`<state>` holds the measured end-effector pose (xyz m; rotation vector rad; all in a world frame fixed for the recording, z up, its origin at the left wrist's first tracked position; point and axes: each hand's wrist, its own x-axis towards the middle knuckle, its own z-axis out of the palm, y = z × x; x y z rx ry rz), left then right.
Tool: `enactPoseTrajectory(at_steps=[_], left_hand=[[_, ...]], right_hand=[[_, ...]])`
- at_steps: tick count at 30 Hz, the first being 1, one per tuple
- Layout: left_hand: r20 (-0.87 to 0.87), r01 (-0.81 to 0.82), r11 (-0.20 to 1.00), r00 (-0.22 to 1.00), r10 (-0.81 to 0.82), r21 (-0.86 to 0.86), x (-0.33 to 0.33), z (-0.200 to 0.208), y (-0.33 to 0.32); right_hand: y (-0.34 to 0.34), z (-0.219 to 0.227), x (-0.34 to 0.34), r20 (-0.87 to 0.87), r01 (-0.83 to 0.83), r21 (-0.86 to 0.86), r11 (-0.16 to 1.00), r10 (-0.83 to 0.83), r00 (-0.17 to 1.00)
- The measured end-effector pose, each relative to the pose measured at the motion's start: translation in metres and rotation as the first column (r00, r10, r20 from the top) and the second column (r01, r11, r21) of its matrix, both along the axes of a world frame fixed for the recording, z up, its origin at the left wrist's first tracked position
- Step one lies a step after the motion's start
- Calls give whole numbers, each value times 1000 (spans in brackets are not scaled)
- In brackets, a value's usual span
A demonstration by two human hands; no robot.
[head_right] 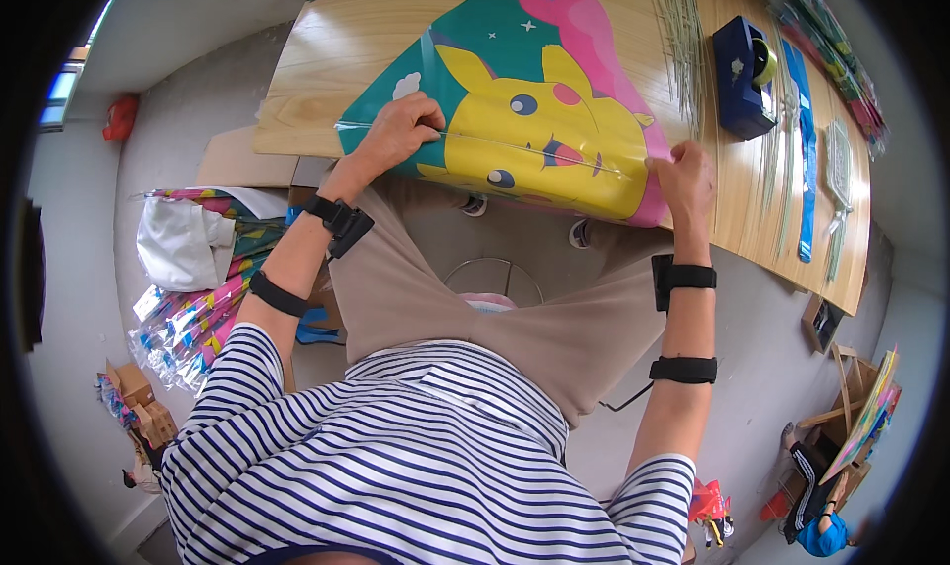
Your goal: Assembling a character-themed kite by attaching support rods and securing them with tape.
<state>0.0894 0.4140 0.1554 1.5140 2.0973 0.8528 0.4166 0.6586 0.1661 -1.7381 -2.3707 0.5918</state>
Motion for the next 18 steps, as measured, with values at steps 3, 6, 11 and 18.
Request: enactPoseTrajectory(at_steps=[3,6,11,18], left_hand=[[-73,-15,997,997,20,71,1,3,-7],[-180,-91,977,976,126,191,-20,2,-8],[-297,-353,913,866,402,205,-70,-1,-43],[-276,-510,853,809,519,109,-83,4,-67]], right_hand=[[2,3,-22,-72,-93,135,986,104,992],[20,-7,-30,67,-102,62,993,98,993],[32,-6,-47,53,-145,49,988,142,988],[51,-9,-91,66,-222,148,964,214,974]])
